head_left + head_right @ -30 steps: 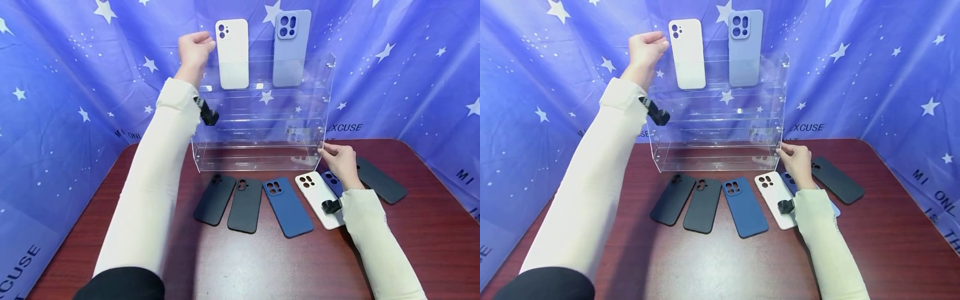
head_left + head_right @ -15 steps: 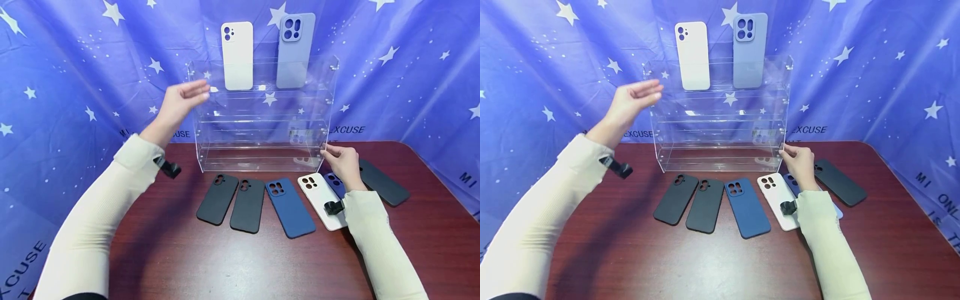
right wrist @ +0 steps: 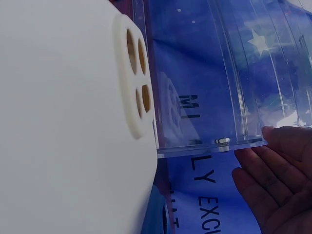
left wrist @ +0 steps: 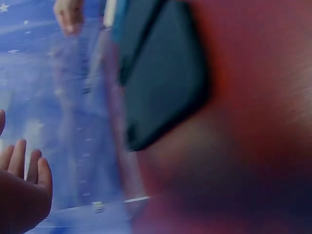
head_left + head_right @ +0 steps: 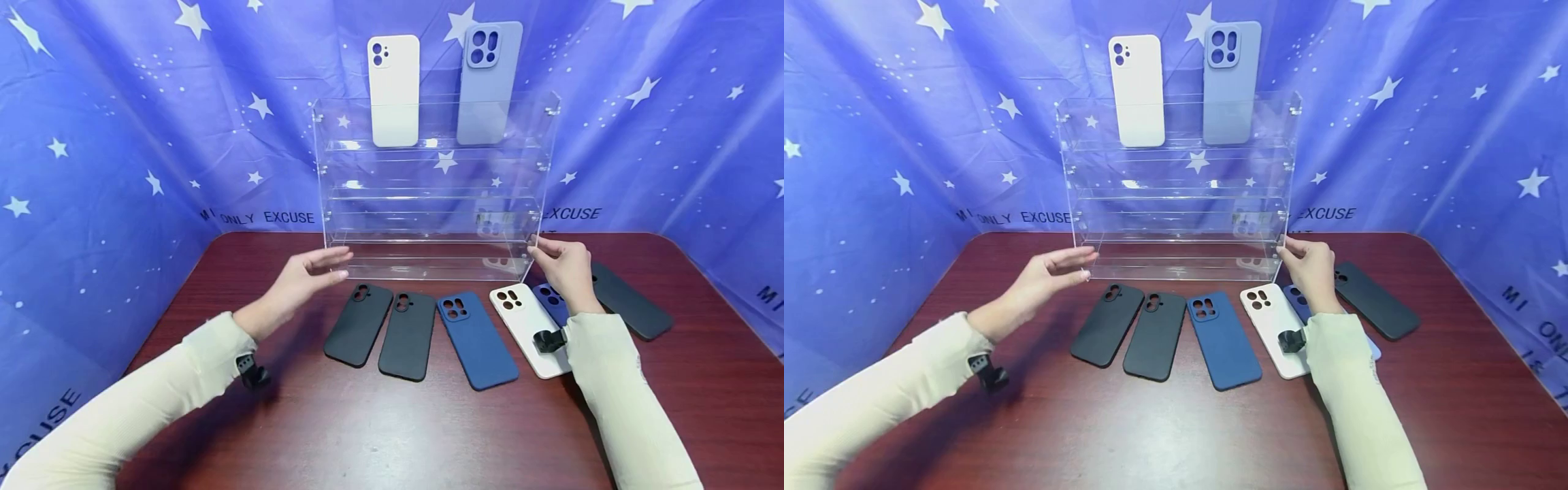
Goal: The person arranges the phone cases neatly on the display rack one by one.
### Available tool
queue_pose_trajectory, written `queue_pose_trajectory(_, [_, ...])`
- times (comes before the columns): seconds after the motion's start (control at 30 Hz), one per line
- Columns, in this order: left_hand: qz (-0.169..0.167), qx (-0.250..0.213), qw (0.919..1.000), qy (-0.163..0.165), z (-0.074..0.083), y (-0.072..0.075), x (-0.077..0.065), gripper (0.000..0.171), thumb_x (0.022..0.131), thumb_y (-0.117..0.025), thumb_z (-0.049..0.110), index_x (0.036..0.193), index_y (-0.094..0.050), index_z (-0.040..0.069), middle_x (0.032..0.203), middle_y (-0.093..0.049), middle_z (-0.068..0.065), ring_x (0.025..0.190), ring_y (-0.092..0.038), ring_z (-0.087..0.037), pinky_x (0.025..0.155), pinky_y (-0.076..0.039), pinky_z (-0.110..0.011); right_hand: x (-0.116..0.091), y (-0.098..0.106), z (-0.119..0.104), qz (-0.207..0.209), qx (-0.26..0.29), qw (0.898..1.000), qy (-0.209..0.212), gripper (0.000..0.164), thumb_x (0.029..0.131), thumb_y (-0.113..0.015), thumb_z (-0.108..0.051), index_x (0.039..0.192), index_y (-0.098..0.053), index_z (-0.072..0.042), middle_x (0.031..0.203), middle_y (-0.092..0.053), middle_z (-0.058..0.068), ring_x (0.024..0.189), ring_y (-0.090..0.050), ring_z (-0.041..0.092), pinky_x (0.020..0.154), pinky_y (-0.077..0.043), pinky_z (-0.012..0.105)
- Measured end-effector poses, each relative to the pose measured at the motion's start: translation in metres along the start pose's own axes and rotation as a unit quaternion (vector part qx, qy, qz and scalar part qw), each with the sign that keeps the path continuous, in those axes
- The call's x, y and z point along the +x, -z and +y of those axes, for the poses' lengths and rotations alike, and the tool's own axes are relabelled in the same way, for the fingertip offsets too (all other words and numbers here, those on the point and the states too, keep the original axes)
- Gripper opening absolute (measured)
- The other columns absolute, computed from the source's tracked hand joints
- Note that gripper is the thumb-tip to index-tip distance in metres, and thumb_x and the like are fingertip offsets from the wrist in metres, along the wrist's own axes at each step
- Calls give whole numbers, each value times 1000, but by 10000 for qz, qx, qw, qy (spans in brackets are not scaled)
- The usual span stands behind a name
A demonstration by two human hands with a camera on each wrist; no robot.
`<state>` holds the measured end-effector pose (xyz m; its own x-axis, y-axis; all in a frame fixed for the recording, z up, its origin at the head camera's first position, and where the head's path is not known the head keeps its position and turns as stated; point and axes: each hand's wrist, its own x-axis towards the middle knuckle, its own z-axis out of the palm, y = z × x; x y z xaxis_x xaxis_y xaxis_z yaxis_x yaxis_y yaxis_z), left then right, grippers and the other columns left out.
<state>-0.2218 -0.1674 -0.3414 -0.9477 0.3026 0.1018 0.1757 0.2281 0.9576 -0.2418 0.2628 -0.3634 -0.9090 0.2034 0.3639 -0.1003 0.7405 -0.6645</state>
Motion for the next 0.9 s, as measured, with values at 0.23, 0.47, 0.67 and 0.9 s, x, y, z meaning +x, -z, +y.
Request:
queue_pose_trajectory(0.23, [-173, -234, 9985, 473, -34, -15, -14, 58, 85, -67, 5, 138, -44, -2, 137, -48, -21, 126, -46, -33, 100, -43, -27, -1, 2, 3, 12, -142, 9998, 149, 30, 89, -65, -22, 114, -67, -5, 98, -69, 15, 70, -45, -14, 56, -37, 11])
queue_pose_trajectory(0.47, [-288, -398, 9969, 616, -48, -28, -17, 69, 83, -68, 3, 143, -33, -2, 145, -40, -19, 135, -34, -30, 112, -28, -48, -1, 4, 6, -40, -159, 9992, 357, 30, 89, -66, -22, 114, -68, -4, 100, -68, 18, 48, -39, -5, 41, -30, 20])
queue_pose_trajectory(0.67, [-141, -408, 9962, 756, -51, -34, -12, 73, 84, -67, 1, 145, -29, -1, 148, -35, -17, 137, -31, -29, 112, -28, -48, 1, 2, 7, -85, -126, 9992, 372, 31, 90, -65, -22, 115, -67, -4, 102, -67, 20, 39, -32, 5, 36, -26, 23])
queue_pose_trajectory(0.9, [-39, -251, 9963, 817, -55, -36, -7, 72, 82, -68, -1, 144, -31, -3, 148, -34, -20, 136, -31, -34, 110, -31, -47, 2, 0, 4, -100, -116, 9993, 350, 31, 90, -65, -22, 115, -67, -4, 103, -67, 19, 39, -31, 5, 36, -25, 24])
